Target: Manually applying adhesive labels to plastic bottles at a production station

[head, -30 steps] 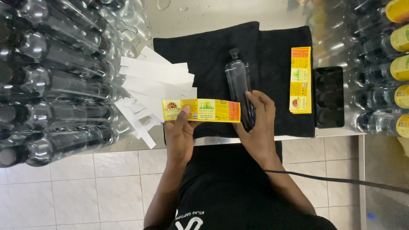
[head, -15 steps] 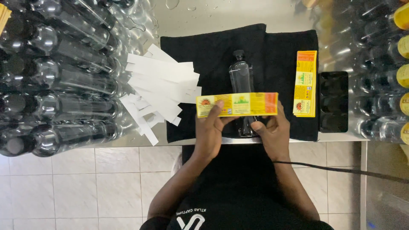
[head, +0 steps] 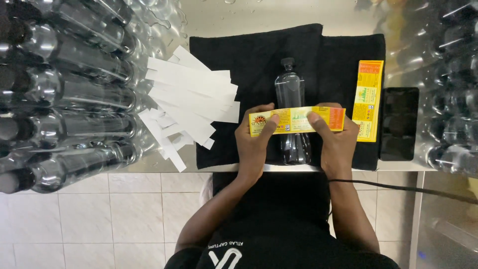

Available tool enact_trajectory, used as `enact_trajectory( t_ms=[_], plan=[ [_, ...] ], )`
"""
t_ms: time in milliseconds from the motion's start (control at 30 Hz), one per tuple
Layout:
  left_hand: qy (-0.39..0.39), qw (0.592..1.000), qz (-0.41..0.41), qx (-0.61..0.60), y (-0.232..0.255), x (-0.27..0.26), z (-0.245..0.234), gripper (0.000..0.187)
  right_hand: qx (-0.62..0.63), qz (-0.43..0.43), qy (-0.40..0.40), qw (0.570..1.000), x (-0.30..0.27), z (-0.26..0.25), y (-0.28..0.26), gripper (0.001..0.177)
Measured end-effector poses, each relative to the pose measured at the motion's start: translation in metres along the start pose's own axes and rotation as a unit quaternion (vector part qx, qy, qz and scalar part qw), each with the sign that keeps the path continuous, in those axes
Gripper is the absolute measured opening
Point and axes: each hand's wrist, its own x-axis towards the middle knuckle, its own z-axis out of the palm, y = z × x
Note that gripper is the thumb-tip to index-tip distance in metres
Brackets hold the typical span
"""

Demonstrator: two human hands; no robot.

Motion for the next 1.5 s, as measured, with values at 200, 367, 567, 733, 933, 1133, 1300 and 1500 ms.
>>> enact_trajectory(
  t_ms=[200, 367, 567, 733, 933, 1133, 1300, 1500],
  plan=[
    [-0.007, 0.999, -0.019, -0.039, -0.002, 0.015, 0.004, 0.049, -0.013, 0.015, -0.001, 1.000, 0.018, 0.005, 0.004, 0.029],
    [-0.011, 0.999, -0.021, -0.026, -0.001, 0.017, 0.005, 0.046, -0.019, 0.031, 0.005, 0.999, 0.022, 0.004, 0.005, 0.032],
    [-0.003, 1.000, -0.013, -0.027, -0.007, 0.023, 0.006, 0.046, -0.005, 0.046, 0.020, 0.999, 0.025, 0.000, 0.013, 0.032],
    [0.002, 1.000, -0.006, -0.013, -0.011, 0.026, 0.006, 0.045, -0.003, 0.062, 0.023, 0.998, 0.032, -0.004, 0.021, 0.030],
    [0.003, 1.000, 0.002, -0.008, -0.013, 0.029, 0.005, 0.043, 0.004, 0.067, 0.030, 0.997, 0.037, -0.007, 0.028, 0.031],
    [0.001, 1.000, 0.006, 0.006, -0.008, 0.029, 0.005, 0.044, 0.000, 0.060, 0.032, 0.998, 0.036, -0.007, 0.027, 0.029],
    [-0.001, 1.000, 0.012, 0.021, -0.007, 0.029, 0.006, 0.043, 0.003, 0.061, 0.033, 0.998, 0.037, -0.012, 0.037, 0.028],
    [-0.002, 0.999, 0.020, 0.026, -0.006, 0.029, 0.005, 0.043, 0.005, 0.068, 0.027, 0.997, 0.039, -0.016, 0.040, 0.028]
  ],
)
